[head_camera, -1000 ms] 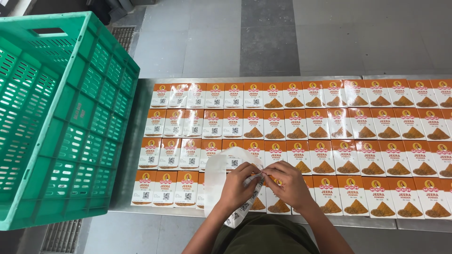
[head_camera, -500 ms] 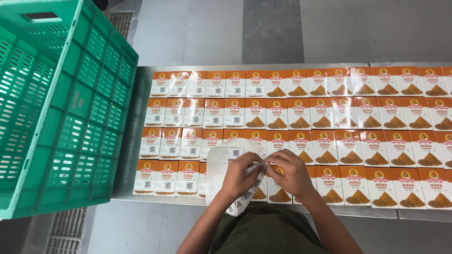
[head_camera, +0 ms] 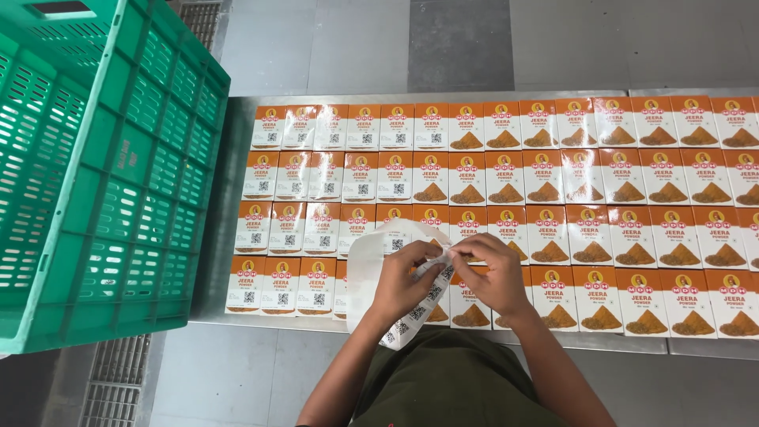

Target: The person applies small square QR code stickers to boxes of spice powder laid out on a table, peeling stickers one at a time from a roll and pressing them onto the center of each box.

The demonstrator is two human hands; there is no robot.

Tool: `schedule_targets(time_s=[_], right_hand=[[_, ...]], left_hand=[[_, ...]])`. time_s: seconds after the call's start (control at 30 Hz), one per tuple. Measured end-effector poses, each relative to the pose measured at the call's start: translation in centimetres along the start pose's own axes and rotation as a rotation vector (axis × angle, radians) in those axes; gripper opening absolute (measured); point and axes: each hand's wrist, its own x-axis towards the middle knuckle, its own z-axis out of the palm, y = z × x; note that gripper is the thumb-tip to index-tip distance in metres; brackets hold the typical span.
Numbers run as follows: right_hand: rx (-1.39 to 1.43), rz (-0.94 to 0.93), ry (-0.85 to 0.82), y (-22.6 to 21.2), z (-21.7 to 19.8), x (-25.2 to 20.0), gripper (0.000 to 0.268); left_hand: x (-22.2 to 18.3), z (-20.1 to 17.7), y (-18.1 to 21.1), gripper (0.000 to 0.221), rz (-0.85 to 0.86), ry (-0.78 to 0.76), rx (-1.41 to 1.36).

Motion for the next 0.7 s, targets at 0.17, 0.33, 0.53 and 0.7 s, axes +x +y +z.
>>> schedule_targets(time_s=[0.17, 0.33, 0.53, 0.7], right_hand=[[0.007, 0.059, 0.088, 1.4, -0.1, -0.1, 0.008], [0.037, 0.101, 0.137, 2.0, -0.6, -0.1, 0.006], [0.043, 0.122, 0.188, 3.2, -1.1, -0.2, 0.006], [0.060, 0.146, 0.243, 4.2, -1.7, -0.3, 0.005]], left_hand=[[0.0, -0.2, 0.2, 0.024, -0.135, 0.013, -0.020], [-0.2, -0.7, -0.3, 0.025, -0.117, 0.037, -0.050], [-0.1, -1.2, -0.1, 0.026, -0.312, 0.029, -0.108], [-0.4, -1.2, -2.1, 0.030, -0.153, 0.139, -0.219]])
